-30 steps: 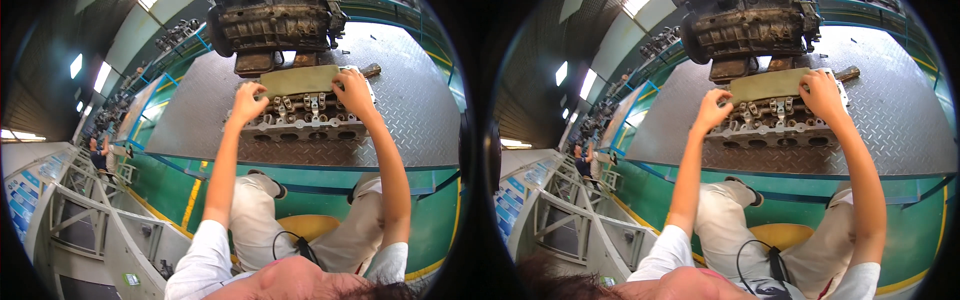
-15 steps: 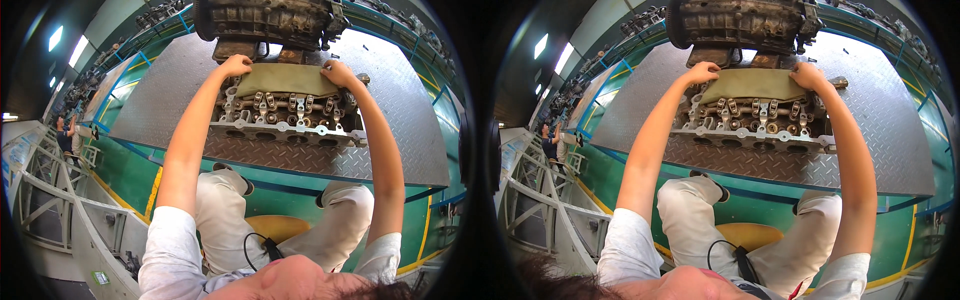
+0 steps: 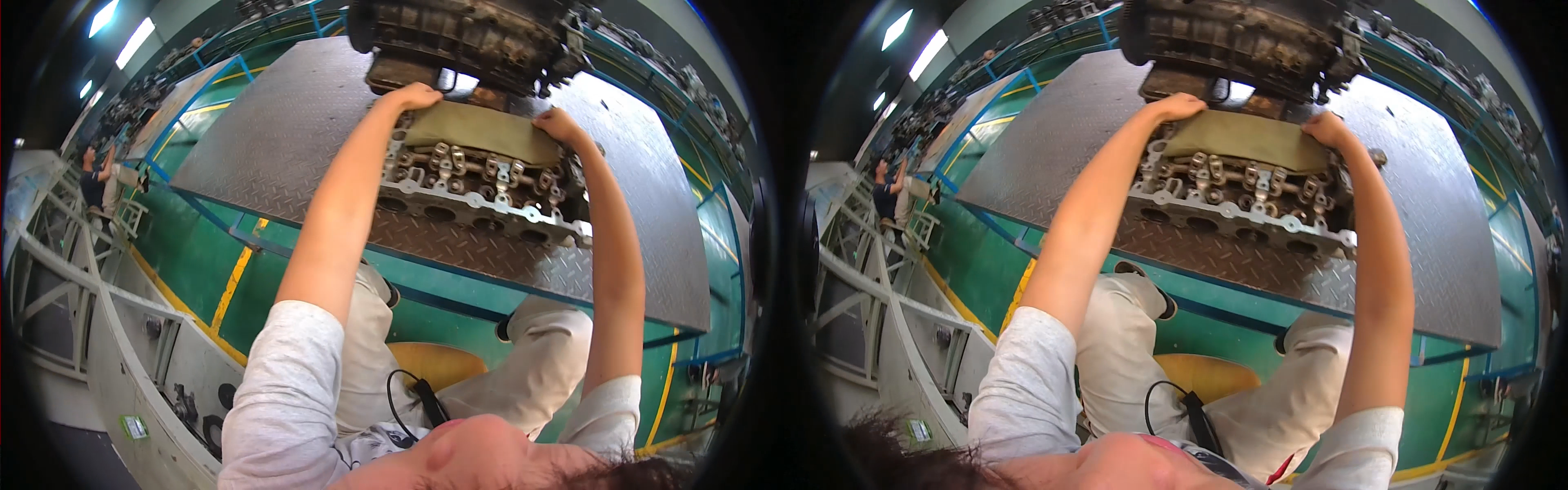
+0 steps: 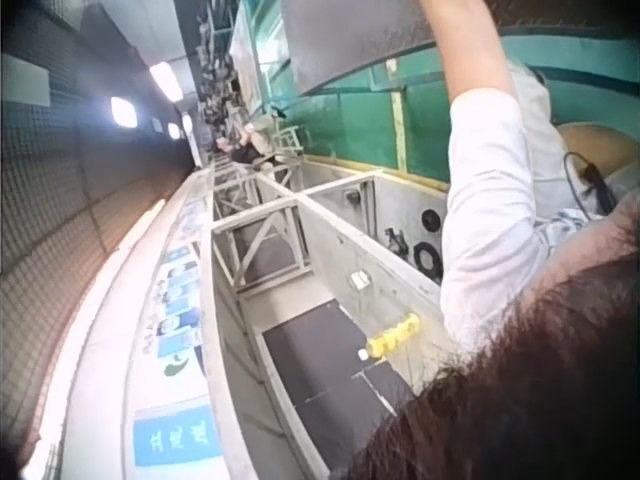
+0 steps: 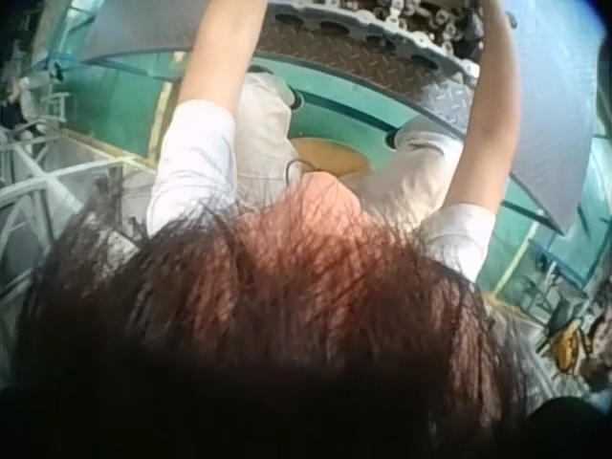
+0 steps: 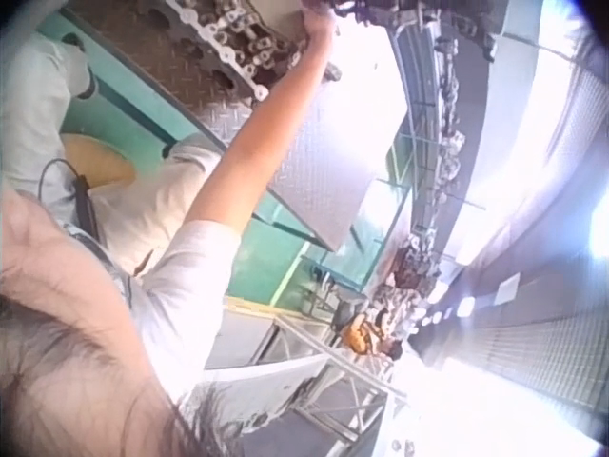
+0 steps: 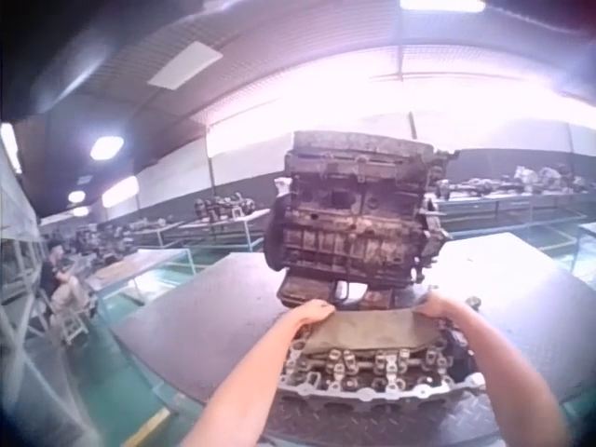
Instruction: The person works on an engine head by hand, picking up and inserting small components into the ports while a covering material rests on top of the assembly.
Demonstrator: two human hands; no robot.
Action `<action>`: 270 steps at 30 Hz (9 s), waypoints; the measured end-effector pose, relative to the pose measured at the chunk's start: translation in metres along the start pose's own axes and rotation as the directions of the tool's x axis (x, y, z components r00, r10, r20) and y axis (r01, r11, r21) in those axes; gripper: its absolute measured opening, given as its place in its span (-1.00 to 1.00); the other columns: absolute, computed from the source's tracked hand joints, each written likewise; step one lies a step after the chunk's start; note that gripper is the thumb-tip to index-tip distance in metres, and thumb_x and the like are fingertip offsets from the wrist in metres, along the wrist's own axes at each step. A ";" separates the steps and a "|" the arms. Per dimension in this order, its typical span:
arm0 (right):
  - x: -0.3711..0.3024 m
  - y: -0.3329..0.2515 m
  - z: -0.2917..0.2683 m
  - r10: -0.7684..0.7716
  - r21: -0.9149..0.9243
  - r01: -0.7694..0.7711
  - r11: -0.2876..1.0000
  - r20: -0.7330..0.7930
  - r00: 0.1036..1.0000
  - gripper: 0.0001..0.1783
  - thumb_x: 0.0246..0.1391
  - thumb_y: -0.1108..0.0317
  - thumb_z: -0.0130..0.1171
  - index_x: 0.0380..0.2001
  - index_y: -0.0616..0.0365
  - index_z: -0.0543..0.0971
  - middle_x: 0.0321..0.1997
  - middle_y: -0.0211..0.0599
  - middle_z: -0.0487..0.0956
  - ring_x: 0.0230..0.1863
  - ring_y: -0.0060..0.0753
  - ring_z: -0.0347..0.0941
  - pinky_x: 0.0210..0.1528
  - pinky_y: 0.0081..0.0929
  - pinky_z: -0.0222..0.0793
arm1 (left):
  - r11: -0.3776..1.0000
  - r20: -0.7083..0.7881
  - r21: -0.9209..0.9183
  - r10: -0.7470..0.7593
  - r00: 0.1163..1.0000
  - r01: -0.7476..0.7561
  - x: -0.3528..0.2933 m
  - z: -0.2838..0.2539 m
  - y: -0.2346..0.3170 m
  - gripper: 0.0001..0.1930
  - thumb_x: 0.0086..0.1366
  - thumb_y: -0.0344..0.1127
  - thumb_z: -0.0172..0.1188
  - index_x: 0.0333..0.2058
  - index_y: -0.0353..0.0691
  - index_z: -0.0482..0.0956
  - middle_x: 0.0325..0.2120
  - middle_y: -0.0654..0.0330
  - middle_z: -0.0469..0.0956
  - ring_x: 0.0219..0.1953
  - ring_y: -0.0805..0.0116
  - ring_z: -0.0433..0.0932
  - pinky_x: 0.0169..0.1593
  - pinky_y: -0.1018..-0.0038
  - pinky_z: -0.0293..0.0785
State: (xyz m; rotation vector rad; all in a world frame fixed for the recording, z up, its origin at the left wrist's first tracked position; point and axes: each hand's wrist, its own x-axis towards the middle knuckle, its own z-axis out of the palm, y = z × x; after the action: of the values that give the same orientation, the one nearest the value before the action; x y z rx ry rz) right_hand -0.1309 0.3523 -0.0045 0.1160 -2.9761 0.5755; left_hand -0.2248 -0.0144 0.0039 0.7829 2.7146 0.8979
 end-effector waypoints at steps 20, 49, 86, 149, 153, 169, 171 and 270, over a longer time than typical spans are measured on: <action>0.063 0.134 0.011 -0.160 0.136 0.183 0.974 -0.164 0.973 -0.57 0.19 0.07 0.18 -0.24 0.31 0.62 -0.44 -0.38 0.60 -0.42 -0.60 0.44 -0.32 -0.55 0.34 | 0.959 -0.140 0.221 -0.150 0.979 0.179 0.047 0.000 0.013 -0.25 0.04 0.17 0.26 0.09 -0.28 0.49 0.14 -0.03 0.42 0.14 0.09 0.46 0.18 0.30 0.39; -0.140 -0.199 -0.247 -0.156 0.094 0.284 0.954 -0.653 0.741 -0.70 0.11 0.27 0.20 -0.12 0.16 0.62 -0.11 -0.18 0.64 -0.11 -0.34 0.56 0.00 -0.44 0.41 | 0.733 -0.617 -0.423 0.198 0.762 -0.533 -0.125 -0.192 0.120 -0.49 0.10 -0.40 0.34 0.06 -0.32 0.48 -0.20 0.11 0.60 -0.19 0.37 0.60 -0.09 0.47 0.53; -0.166 -0.180 0.041 -0.178 0.048 0.221 0.974 -0.438 0.881 -0.96 -0.21 0.38 0.28 -0.60 0.04 0.60 -0.29 -0.29 0.47 -0.09 -0.15 0.32 -0.02 -0.26 0.27 | 0.902 -0.115 0.430 0.096 0.989 -0.038 -0.171 0.011 0.075 -0.73 0.01 -0.26 0.28 -0.35 -0.32 0.58 -0.60 0.04 0.54 -0.49 0.22 0.56 -0.34 0.33 0.46; -0.321 -0.253 0.102 -0.216 0.981 -0.172 0.093 0.189 0.958 -0.86 0.27 0.31 0.02 -0.34 0.11 0.36 -0.45 -0.44 0.47 -0.52 -0.63 0.39 -0.51 -0.60 0.34 | 0.947 -0.418 -0.286 0.012 0.908 -0.144 -0.330 0.109 0.121 -0.77 0.35 -0.29 0.14 -0.16 -0.34 0.57 -0.34 0.12 0.65 -0.33 0.41 0.61 -0.25 0.51 0.53; -0.356 -0.255 0.150 -0.238 0.959 -0.096 0.265 0.162 0.958 -0.87 0.23 0.30 0.02 -0.32 0.13 0.40 -0.45 -0.44 0.49 -0.45 -0.62 0.43 -0.44 -0.62 0.34 | 0.538 0.109 -0.829 -0.111 0.988 0.152 -0.337 0.139 0.116 -0.55 0.44 -0.02 -0.03 -0.08 -0.37 0.50 -0.31 0.07 0.64 -0.27 0.31 0.62 -0.15 0.43 0.54; -0.390 -0.209 0.144 -0.250 0.793 -0.367 0.487 0.529 0.811 -0.81 0.24 0.27 0.04 -0.25 0.19 0.44 -0.34 -0.35 0.56 -0.35 -0.56 0.46 -0.31 -0.57 0.39 | 0.429 -0.074 -0.901 -0.290 0.954 0.060 -0.404 0.149 0.086 -0.63 0.46 -0.07 -0.04 -0.25 -0.30 0.55 -0.46 0.29 0.52 -0.42 0.54 0.46 -0.32 0.60 0.38; -0.392 -0.199 0.143 -0.216 0.820 -0.358 0.447 0.487 0.847 -0.80 0.22 0.27 0.05 -0.26 0.20 0.43 -0.35 -0.34 0.56 -0.39 -0.57 0.46 -0.37 -0.57 0.38 | 0.440 -0.144 -0.898 -0.274 0.951 -0.009 -0.411 0.147 0.077 -0.63 0.45 -0.09 -0.01 -0.21 -0.32 0.58 -0.37 0.21 0.58 -0.32 0.48 0.52 -0.24 0.56 0.44; -0.268 -0.130 0.108 -0.164 -0.092 0.144 0.985 -0.735 0.658 -0.80 0.02 0.34 0.17 -0.61 0.14 0.45 -0.58 -0.20 0.52 -0.67 -0.10 0.48 -0.61 -0.28 0.40 | 0.917 -0.875 -0.338 -0.224 0.429 -0.210 -0.245 0.203 0.096 -0.78 0.20 -0.34 0.29 -0.51 -0.41 0.57 -0.64 0.14 0.52 -0.64 0.37 0.45 -0.47 0.42 0.38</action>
State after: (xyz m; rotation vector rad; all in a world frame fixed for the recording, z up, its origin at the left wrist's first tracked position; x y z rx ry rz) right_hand 0.1372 0.2063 -0.0883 0.0993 -2.1373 0.4204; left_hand 0.0884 0.0227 -0.1008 0.1354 3.0576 2.3814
